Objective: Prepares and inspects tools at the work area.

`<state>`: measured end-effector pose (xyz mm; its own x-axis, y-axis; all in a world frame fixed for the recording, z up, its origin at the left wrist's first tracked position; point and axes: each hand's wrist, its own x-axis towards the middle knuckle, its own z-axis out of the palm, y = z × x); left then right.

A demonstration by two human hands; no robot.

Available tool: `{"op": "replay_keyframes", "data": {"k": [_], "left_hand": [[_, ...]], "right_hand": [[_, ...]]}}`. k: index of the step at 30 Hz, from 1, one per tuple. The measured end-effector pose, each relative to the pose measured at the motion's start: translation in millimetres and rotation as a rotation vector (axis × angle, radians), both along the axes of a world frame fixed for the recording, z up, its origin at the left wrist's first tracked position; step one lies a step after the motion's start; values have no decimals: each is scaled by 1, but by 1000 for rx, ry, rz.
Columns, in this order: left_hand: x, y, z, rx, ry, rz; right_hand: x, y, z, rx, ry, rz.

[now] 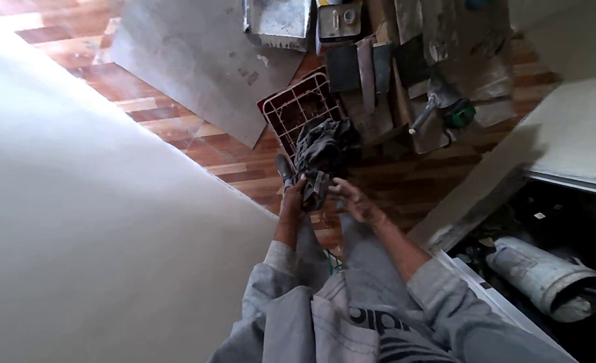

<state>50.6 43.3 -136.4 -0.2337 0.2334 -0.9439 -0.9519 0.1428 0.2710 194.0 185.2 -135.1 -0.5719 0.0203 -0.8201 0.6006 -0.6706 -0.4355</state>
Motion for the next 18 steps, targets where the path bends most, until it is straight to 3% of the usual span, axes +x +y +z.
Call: {"op": "replay_keyframes", "data": {"k": [2,4,7,9,13,15,18], "left_hand": [[8,5,-2,-20,91,-45],[4,0,-1,-59,148,53],[-20,-15,1,-39,92,281],[-25,-9,4,18,44,283],[-21,15,11,24,-12,86],[-21,19,10,-18,-55,-61],[-23,30,4,-86,-151,-210]], "right_hand": [[-31,-18,15,54,-113,-13],[-35,-19,21,116,-101,-54],[7,1,4,107,174,-61],[22,13,0,59,303,44],[17,33,12,92,398,162],[9,42,21,126,330,223],[0,47,28,148,177,518]]}}
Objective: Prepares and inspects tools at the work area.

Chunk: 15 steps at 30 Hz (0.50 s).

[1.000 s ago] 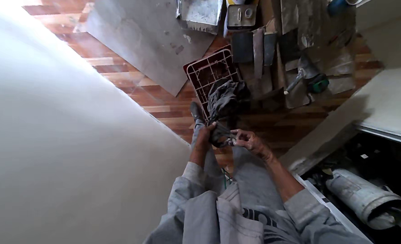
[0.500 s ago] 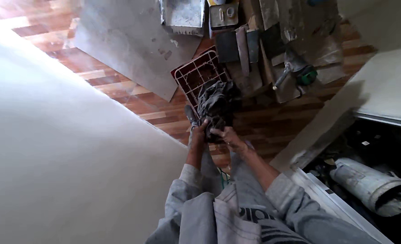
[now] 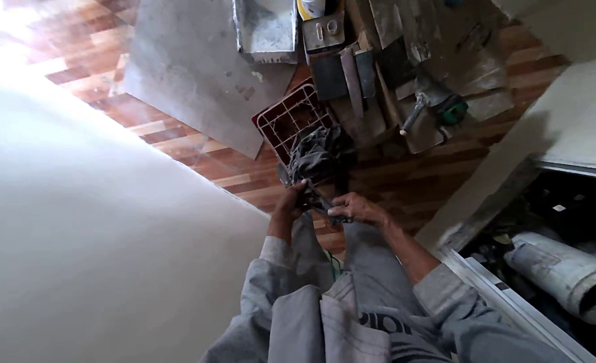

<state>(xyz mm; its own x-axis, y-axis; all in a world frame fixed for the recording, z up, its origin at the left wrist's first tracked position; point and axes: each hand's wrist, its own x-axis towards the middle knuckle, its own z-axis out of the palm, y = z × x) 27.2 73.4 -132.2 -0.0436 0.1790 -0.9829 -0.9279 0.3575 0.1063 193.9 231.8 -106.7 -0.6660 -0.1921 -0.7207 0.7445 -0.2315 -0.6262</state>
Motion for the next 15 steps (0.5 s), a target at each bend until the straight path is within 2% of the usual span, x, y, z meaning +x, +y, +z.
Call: {"op": "replay_keyframes", "data": {"k": [2,4,6,8,10,12,14,15], "left_hand": [[0,11,-4,-5,-6,-7],[8,30,-4,-84,141,-56],[20,45,-13,-174,361,-178],[20,64,-30,-302,563,-318],[10,89,-49,-440,630,-370],[16,106,-61,-500,662,-364],[33,120,-56,-595,751,-354],[30,127,-31,-623,688,-403]], "right_hand": [[-1,-5,1,15,-39,107],[-4,-12,5,68,-68,86],[-11,-22,13,198,-85,12],[-18,-36,26,360,-73,-170],[-19,-39,36,476,-71,-300],[-5,-34,37,575,-15,-335],[12,-32,44,615,88,-271],[18,-37,55,595,157,-201]]}}
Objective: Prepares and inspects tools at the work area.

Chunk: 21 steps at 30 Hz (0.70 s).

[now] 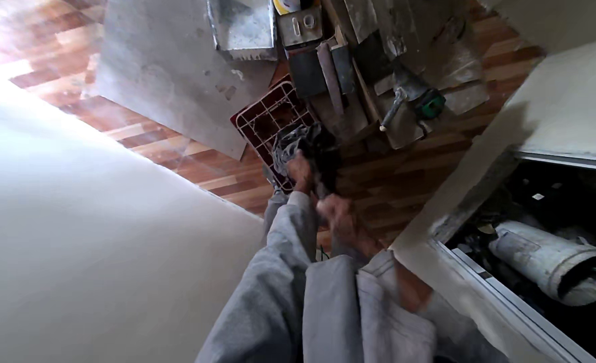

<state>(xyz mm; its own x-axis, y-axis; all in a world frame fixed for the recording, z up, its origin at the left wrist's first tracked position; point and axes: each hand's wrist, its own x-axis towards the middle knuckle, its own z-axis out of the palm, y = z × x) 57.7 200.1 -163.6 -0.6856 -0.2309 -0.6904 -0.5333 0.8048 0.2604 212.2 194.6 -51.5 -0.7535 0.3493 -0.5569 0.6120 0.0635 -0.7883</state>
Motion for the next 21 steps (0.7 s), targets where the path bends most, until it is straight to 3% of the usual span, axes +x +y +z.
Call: {"op": "replay_keyframes", "data": {"k": [1,3,4,5,6,8,10,12,14,17,19,21], "left_hand": [[-28,7,41,47,-355,17],[-31,4,51,115,-641,5],[-22,-9,30,171,-571,-41],[-13,-30,-13,276,-263,-73],[-18,-48,-42,364,-197,-10],[-33,-68,-44,510,-367,166],[-38,-87,-10,747,-503,244],[-40,-108,16,897,-528,170],[-41,-127,32,916,-499,87],[-41,-145,38,890,-497,-37],[-35,-148,36,895,-511,-86],[-31,-147,39,823,-505,-154]], "right_hand": [[4,-10,7,28,54,56],[28,-18,22,5,71,-56],[32,-14,22,-62,12,-246],[31,-3,12,-80,-47,-439],[33,13,-1,-103,-134,-580],[43,42,-38,-215,-190,-849],[48,64,-78,-347,-169,-1056],[50,85,-102,-297,-383,-971],[39,88,-102,-141,-515,-774],[-7,61,-90,-56,-299,-573],[-46,40,-89,-157,-244,-438],[-88,22,-89,-393,-418,-348]]}}
